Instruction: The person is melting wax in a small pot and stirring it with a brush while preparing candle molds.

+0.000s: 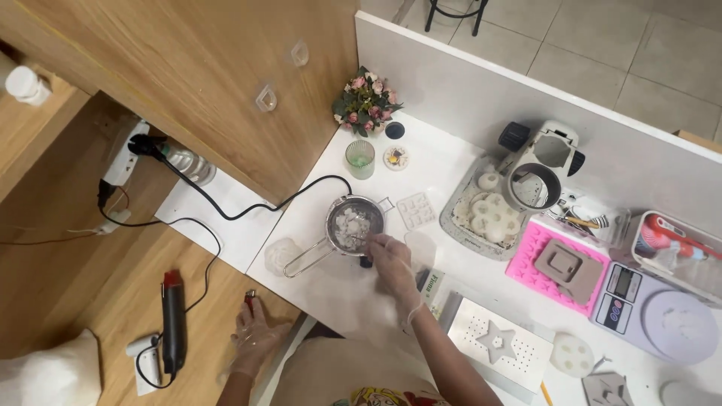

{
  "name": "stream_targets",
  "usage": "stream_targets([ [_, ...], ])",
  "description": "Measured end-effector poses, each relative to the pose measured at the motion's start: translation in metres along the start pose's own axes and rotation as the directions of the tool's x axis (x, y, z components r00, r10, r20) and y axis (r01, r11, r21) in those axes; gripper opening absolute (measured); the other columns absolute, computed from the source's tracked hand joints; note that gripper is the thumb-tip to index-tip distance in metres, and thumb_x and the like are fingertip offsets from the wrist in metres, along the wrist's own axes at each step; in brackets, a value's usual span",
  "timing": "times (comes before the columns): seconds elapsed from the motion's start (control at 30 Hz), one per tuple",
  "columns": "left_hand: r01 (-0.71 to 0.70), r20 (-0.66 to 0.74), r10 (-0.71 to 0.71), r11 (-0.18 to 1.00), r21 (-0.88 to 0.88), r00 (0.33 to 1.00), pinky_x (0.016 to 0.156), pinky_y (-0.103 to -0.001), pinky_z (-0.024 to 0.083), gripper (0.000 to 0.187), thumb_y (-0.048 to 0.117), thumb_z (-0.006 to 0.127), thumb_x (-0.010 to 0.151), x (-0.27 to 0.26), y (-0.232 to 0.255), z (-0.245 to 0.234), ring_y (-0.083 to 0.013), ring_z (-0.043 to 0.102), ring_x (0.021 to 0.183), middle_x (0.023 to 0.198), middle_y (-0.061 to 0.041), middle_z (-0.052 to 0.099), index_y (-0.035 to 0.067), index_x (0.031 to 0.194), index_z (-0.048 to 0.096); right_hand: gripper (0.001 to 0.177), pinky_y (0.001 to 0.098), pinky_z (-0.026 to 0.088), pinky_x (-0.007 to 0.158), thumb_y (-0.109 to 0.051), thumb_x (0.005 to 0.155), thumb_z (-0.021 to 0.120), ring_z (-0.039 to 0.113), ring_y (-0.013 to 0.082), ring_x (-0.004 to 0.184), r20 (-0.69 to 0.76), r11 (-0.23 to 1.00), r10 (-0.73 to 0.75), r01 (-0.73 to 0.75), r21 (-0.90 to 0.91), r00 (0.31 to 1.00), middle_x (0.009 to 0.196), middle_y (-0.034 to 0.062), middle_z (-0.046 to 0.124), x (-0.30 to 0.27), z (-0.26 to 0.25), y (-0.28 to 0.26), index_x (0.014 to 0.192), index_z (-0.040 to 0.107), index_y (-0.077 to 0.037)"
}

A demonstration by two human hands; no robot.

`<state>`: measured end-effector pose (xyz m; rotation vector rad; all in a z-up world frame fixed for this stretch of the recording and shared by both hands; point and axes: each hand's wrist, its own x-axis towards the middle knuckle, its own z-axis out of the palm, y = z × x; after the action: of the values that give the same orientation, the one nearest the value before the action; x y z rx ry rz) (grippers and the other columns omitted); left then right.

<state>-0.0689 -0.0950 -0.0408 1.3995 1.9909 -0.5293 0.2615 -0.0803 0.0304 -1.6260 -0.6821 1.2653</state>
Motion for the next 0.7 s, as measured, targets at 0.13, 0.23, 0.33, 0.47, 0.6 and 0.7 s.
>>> stream_targets([
  [0.13, 0.027, 0.202, -0.050, 0.993, 0.114, 0.978, 0.122, -0.068, 0.006, 0.130, 0.072, 0.070, 0.076, 0.012, 0.006, 0.009, -0.0423, -0.021, 0.155, 0.168, -0.022, -0.023, 0.018, 0.164, -0.010, 0.028, 0.0239, 0.052, 0.066, -0.013, 0.096, 0.058, 0.062, 0.0111, 0.075, 0.030, 0.999, 0.036, -0.036, 0.003, 0.999, 0.087, 0.0057, 0.071, -0.007, -0.004, -0.005, 0.116, 0.070, 0.003],
  [0.23, 0.037, 0.287, -0.085, 0.985, 0.168, 0.954, 0.117, -0.071, 0.011, 0.142, 0.074, 0.074, 0.074, 0.012, 0.008, 0.006, -0.0484, -0.033, 0.150, 0.164, -0.025, -0.034, 0.017, 0.162, -0.021, 0.026, 0.0242, 0.054, 0.069, -0.011, 0.097, 0.058, 0.064, 0.0119, 0.077, 0.014, 0.994, 0.074, -0.075, 0.083, 0.997, 0.089, 0.0064, 0.072, -0.002, -0.005, 0.009, 0.115, 0.068, 0.004],
  [0.33, 0.054, 0.335, -0.125, 0.975, 0.215, 0.934, 0.118, -0.070, 0.007, 0.148, 0.077, 0.076, 0.073, 0.015, 0.009, 0.006, -0.0492, -0.041, 0.146, 0.160, -0.026, -0.042, 0.020, 0.158, -0.032, 0.024, 0.0256, 0.054, 0.070, -0.008, 0.096, 0.058, 0.063, 0.0134, 0.077, -0.017, 0.991, 0.069, -0.067, 0.120, 0.997, 0.088, 0.0084, 0.072, 0.003, -0.005, 0.013, 0.113, 0.069, 0.005],
  [0.47, 0.034, 0.300, -0.119, 0.961, 0.275, 0.946, 0.118, -0.070, 0.008, 0.147, 0.077, 0.074, 0.076, 0.023, 0.003, 0.022, -0.0506, -0.039, 0.145, 0.160, -0.026, -0.042, 0.020, 0.157, -0.035, 0.022, 0.0256, 0.054, 0.069, -0.009, 0.096, 0.057, 0.063, 0.0131, 0.075, -0.046, 0.992, 0.102, -0.098, 0.078, 0.994, 0.086, 0.0076, 0.072, -0.001, -0.008, 0.003, 0.108, 0.071, 0.004],
  [0.6, 0.047, 0.294, -0.125, 0.964, 0.261, 0.948, 0.119, -0.068, 0.008, 0.143, 0.073, 0.075, 0.079, 0.021, 0.007, 0.014, -0.0492, -0.039, 0.145, 0.161, -0.024, -0.043, 0.023, 0.157, -0.034, 0.019, 0.0255, 0.052, 0.068, -0.008, 0.095, 0.057, 0.060, 0.0127, 0.074, -0.033, 0.988, 0.098, -0.094, 0.124, 0.995, 0.083, 0.0071, 0.069, 0.002, 0.000, 0.005, 0.101, 0.070, 0.004],
  [0.7, 0.055, 0.318, -0.138, 0.966, 0.254, 0.938, 0.118, -0.069, 0.006, 0.145, 0.071, 0.077, 0.079, 0.027, 0.000, 0.019, -0.0498, -0.041, 0.144, 0.160, -0.025, -0.044, 0.022, 0.157, -0.035, 0.019, 0.0250, 0.051, 0.070, -0.010, 0.094, 0.057, 0.061, 0.0119, 0.075, -0.025, 0.995, 0.058, -0.056, 0.079, 0.998, 0.082, 0.0054, 0.068, -0.001, 0.004, 0.010, 0.100, 0.070, 0.003],
])
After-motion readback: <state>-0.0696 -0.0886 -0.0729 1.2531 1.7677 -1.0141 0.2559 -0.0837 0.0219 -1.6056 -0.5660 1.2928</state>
